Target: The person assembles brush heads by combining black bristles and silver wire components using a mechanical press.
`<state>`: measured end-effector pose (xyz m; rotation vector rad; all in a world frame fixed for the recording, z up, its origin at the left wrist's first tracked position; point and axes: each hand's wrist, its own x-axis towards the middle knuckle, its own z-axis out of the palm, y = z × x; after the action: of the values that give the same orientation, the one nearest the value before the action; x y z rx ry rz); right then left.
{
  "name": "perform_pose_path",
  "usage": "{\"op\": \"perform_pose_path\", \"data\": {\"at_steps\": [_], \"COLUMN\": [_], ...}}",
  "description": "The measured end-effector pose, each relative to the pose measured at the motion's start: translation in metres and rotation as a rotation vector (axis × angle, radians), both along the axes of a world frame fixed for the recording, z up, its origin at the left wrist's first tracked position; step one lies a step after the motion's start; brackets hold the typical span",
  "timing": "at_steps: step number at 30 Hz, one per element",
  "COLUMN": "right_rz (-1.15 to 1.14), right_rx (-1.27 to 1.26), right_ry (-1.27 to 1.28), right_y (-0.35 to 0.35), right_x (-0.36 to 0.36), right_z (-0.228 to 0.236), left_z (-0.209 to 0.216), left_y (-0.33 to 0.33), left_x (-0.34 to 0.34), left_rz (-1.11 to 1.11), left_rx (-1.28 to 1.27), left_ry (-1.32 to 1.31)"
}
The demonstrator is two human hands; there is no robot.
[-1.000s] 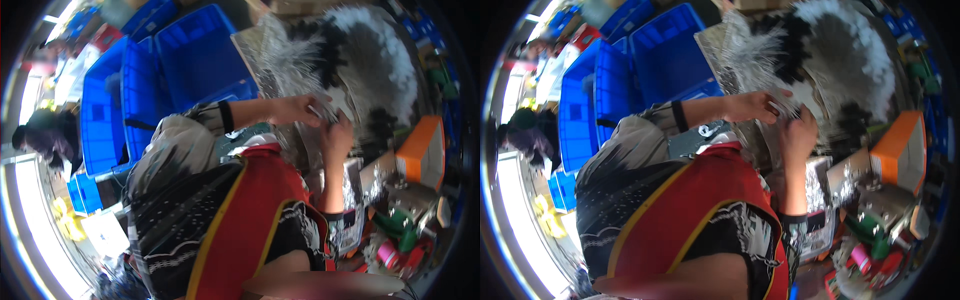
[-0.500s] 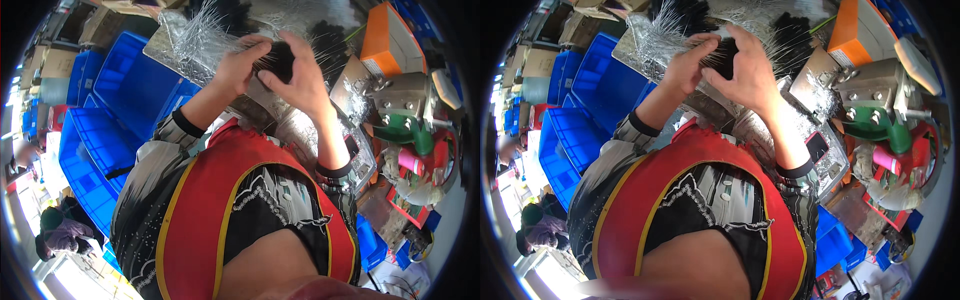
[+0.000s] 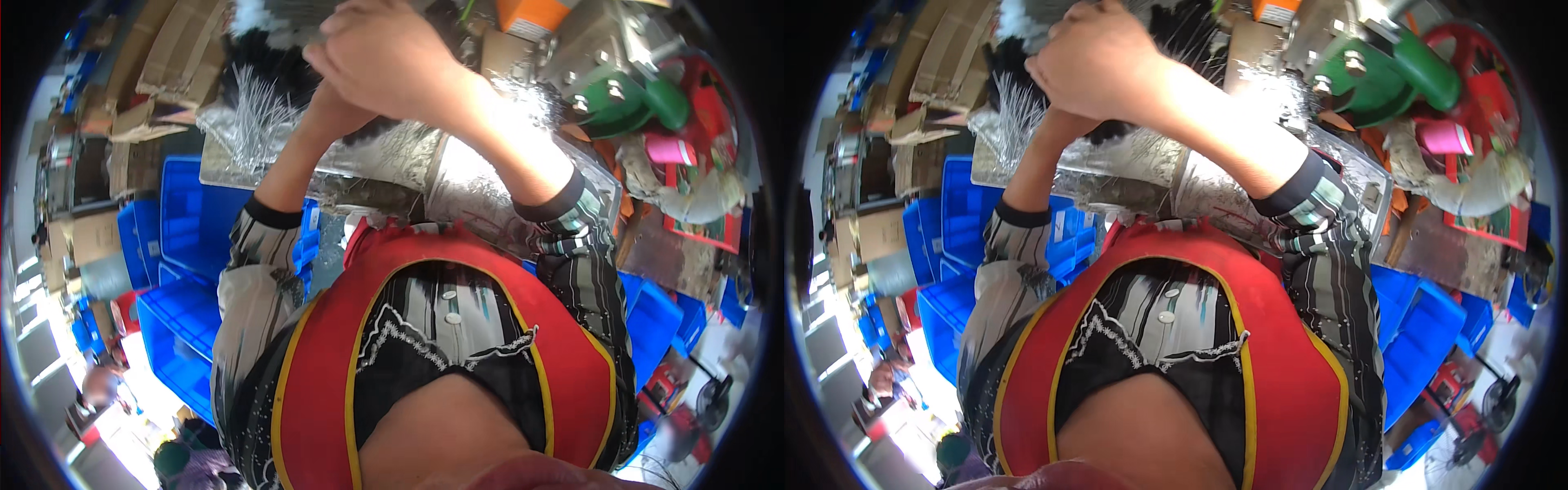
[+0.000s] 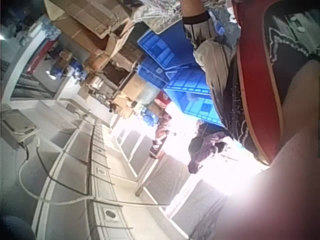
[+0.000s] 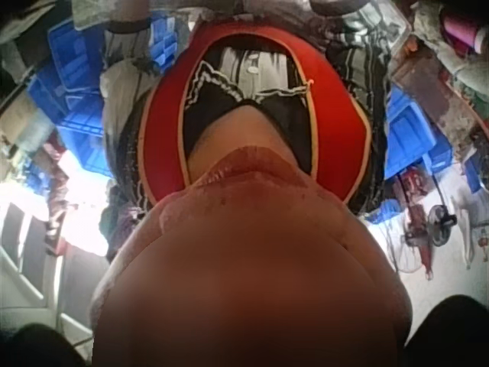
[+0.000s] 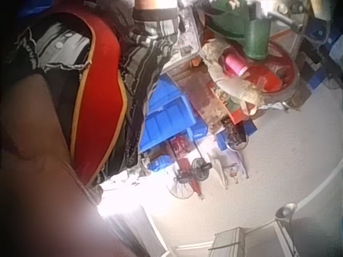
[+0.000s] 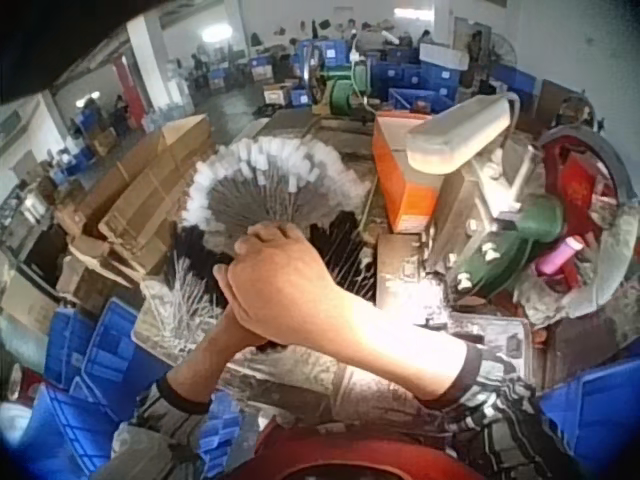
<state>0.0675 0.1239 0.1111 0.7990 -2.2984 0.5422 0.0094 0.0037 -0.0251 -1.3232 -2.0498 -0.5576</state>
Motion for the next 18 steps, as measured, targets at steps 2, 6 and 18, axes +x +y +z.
{"op": "perform_pose_path", "data": {"at_steps": [2,6,18], "right_rz": [-0.063,-0.09,-0.221], "right_rx": [0.11,0.069,-0.118], "right_ry": [-0.072,0.033,-0.42], "right_y": [0.001,0.006,0.073], "right_x": [0.007,0.013,0.052], "right_z": [0.001,-0.005,-0.106], "left_z": [-0.003,0.021,0.113], "left_y": [-0.005,-0.012,-0.026], "left_x": [0.006,0.014,0.037], "left_rz": [-0.03,-0.017,-0.201], "left_rx": [0.049,-0.106,0.869], "left_ry": [-0.272,-0.386,-1.562]}}
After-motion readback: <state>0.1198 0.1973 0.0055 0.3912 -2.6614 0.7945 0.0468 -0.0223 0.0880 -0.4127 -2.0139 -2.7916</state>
